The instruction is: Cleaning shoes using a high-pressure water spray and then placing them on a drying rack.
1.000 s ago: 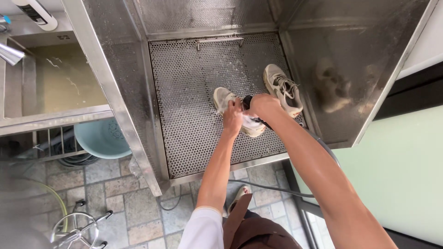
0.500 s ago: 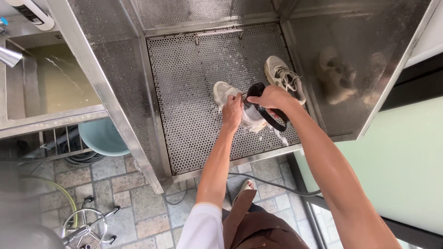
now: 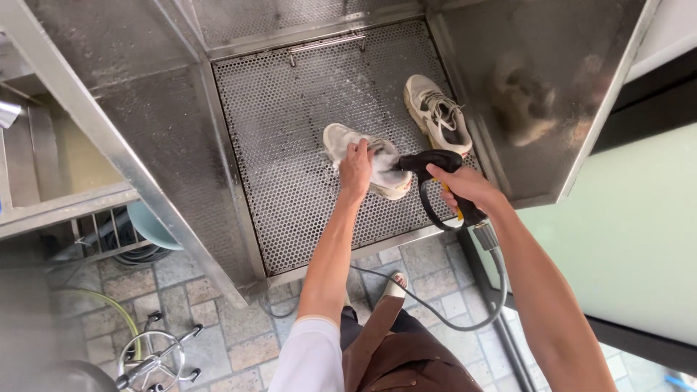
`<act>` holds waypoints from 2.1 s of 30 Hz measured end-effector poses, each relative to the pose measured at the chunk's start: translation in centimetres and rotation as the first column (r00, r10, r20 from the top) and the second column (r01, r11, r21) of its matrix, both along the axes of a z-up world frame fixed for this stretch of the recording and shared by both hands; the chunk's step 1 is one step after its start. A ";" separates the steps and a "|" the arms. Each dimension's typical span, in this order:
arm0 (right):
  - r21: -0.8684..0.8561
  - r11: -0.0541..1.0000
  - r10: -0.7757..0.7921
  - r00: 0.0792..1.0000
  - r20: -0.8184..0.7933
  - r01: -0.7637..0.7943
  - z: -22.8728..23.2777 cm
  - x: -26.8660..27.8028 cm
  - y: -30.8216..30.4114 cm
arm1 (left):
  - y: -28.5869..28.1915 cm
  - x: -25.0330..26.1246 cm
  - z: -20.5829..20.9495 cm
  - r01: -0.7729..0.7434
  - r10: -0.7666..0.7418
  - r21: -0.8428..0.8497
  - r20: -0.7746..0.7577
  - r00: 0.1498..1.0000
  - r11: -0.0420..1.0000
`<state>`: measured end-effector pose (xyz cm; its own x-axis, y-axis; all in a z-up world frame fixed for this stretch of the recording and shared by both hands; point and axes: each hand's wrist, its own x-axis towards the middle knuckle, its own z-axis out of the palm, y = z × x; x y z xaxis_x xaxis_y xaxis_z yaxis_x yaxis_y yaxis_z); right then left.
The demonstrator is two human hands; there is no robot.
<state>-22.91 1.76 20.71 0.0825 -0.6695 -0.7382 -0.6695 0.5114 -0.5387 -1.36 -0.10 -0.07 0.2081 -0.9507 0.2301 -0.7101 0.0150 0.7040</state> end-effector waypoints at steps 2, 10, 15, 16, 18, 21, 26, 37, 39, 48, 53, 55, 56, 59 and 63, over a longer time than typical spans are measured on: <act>0.000 0.999 -0.039 0.998 0.047 0.039 -0.5 -0.1 0.2 | 0.0 -0.1 0.4 0.011 -0.011 0.006 0.025 1.000 1.000; -0.070 0.994 -0.075 0.994 0.084 0.081 -3.2 -1.6 1.3 | 0.1 -0.1 0.9 0.048 -0.057 0.052 0.186 0.981 0.997; -0.068 0.986 -0.138 0.973 0.185 0.153 -5.1 -2.2 2.1 | 0.4 0.1 1.1 0.070 -0.089 0.093 0.216 0.972 0.993; -0.068 0.985 -0.140 0.971 0.194 0.156 -5.2 -2.4 2.2 | 0.3 0.0 1.4 0.072 -0.091 0.092 0.225 0.970 0.993; -0.050 0.981 -0.173 0.957 0.235 0.190 -5.4 -2.6 2.2 | 0.5 0.0 2.0 0.091 -0.117 0.099 0.292 0.949 0.991; -0.046 0.989 -0.125 0.961 0.246 0.141 -5.4 -2.8 2.0 | 0.4 -0.1 2.3 0.134 -0.164 0.099 0.442 0.882 0.986; -0.075 0.997 -0.009 0.975 0.222 0.027 -5.3 -2.6 1.0 | -0.5 0.6 0.7 0.187 -0.218 0.116 0.617 0.756 0.975; -0.022 0.994 -0.095 0.924 0.371 0.111 -6.2 -2.6 0.3 | -0.1 0.3 1.9 0.228 -0.198 0.030 0.614 0.764 0.973; -0.012 0.994 -0.098 0.931 0.351 0.110 -6.4 -2.8 0.4 | -0.2 0.3 2.3 0.235 -0.210 0.044 0.624 0.752 0.971; -0.068 0.997 -0.019 0.951 0.310 0.042 -6.2 -2.7 -0.4 | 0.1 0.6 3.8 0.193 -0.192 0.032 0.331 0.924 0.981; -0.065 0.998 -0.005 0.965 0.263 0.023 -5.1 -2.0 0.0 | 1.1 0.6 3.4 0.175 -0.167 -0.013 0.235 0.958 0.984; -0.059 0.998 0.008 0.965 0.261 0.008 -5.3 -1.8 0.0 | 1.6 0.4 3.9 0.170 -0.157 -0.043 0.219 0.963 0.984; -0.061 0.998 -0.005 0.965 0.262 0.022 -5.5 -1.7 0.0 | 2.0 0.2 4.2 0.166 -0.148 -0.069 0.208 0.967 0.984; -0.039 0.999 -0.023 0.963 0.268 0.035 -6.0 -1.6 0.1 | 3.0 -0.6 3.9 0.108 -0.093 -0.089 0.164 0.982 0.990; -0.004 0.998 -0.054 0.964 0.260 0.057 -6.3 -1.5 0.1 | 3.4 -1.8 2.6 -0.032 0.033 -0.020 0.068 0.997 0.999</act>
<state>-24.44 1.87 14.36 0.2328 -0.6864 -0.6889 -0.4770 0.5367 -0.6960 -3.15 3.28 2.56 0.2222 -0.9390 0.2626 -0.7571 0.0035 0.6533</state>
